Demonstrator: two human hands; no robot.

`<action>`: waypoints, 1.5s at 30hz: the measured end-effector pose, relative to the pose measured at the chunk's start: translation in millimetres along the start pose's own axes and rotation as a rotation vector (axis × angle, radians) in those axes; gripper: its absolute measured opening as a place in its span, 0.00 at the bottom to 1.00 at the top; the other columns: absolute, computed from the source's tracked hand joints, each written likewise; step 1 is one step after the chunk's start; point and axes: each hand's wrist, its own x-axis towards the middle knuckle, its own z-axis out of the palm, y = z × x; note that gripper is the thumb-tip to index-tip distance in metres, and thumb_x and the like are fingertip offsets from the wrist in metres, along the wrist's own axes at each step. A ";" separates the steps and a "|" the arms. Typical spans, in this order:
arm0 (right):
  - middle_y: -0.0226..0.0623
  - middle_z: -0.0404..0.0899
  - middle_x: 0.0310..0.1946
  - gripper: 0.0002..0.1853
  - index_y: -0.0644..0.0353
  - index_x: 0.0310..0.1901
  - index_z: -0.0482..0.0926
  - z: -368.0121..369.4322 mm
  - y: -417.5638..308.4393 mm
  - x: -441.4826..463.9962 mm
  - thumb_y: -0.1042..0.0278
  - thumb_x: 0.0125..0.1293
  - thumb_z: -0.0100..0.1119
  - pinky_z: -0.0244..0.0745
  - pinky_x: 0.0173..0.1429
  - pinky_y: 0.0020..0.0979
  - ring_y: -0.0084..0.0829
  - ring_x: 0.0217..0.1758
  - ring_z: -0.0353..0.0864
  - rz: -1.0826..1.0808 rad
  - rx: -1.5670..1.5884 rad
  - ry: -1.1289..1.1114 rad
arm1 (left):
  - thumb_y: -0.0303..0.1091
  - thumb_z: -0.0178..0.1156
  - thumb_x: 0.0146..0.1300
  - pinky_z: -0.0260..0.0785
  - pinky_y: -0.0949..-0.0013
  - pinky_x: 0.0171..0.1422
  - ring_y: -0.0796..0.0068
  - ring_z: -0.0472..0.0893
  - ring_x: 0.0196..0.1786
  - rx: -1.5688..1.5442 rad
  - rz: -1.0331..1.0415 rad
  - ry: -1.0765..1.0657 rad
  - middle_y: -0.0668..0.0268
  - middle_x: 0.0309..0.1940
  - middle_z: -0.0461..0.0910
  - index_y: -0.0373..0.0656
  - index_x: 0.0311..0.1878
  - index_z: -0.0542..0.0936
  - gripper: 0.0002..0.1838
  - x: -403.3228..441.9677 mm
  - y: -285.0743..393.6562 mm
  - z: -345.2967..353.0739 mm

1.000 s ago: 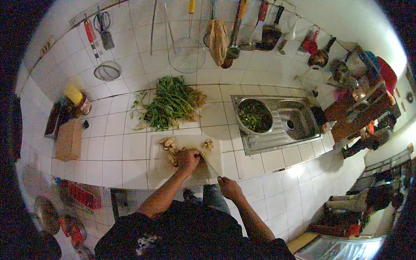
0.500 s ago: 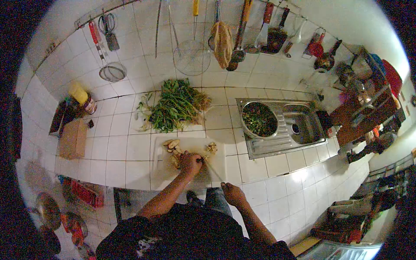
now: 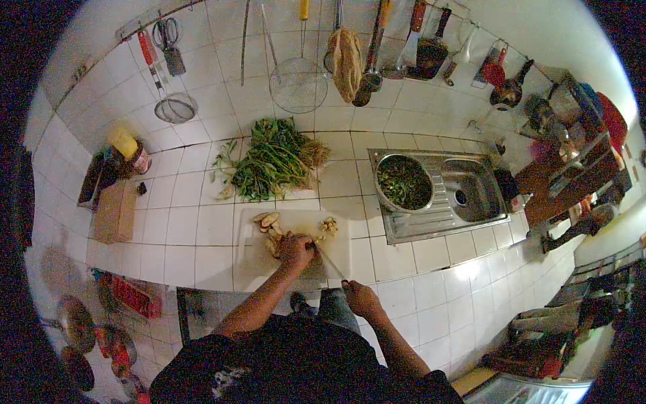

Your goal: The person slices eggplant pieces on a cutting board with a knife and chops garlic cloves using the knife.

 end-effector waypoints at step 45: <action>0.63 0.79 0.37 0.25 0.67 0.42 0.77 3.7 5.9 -4.3 0.49 0.76 0.41 0.71 0.49 0.54 0.64 0.46 0.77 0.038 0.113 0.004 | 0.34 0.67 0.44 0.72 0.55 0.47 0.55 0.78 0.39 0.077 -0.019 0.058 0.64 0.28 0.84 0.49 0.28 0.87 0.06 7.1 15.6 -31.3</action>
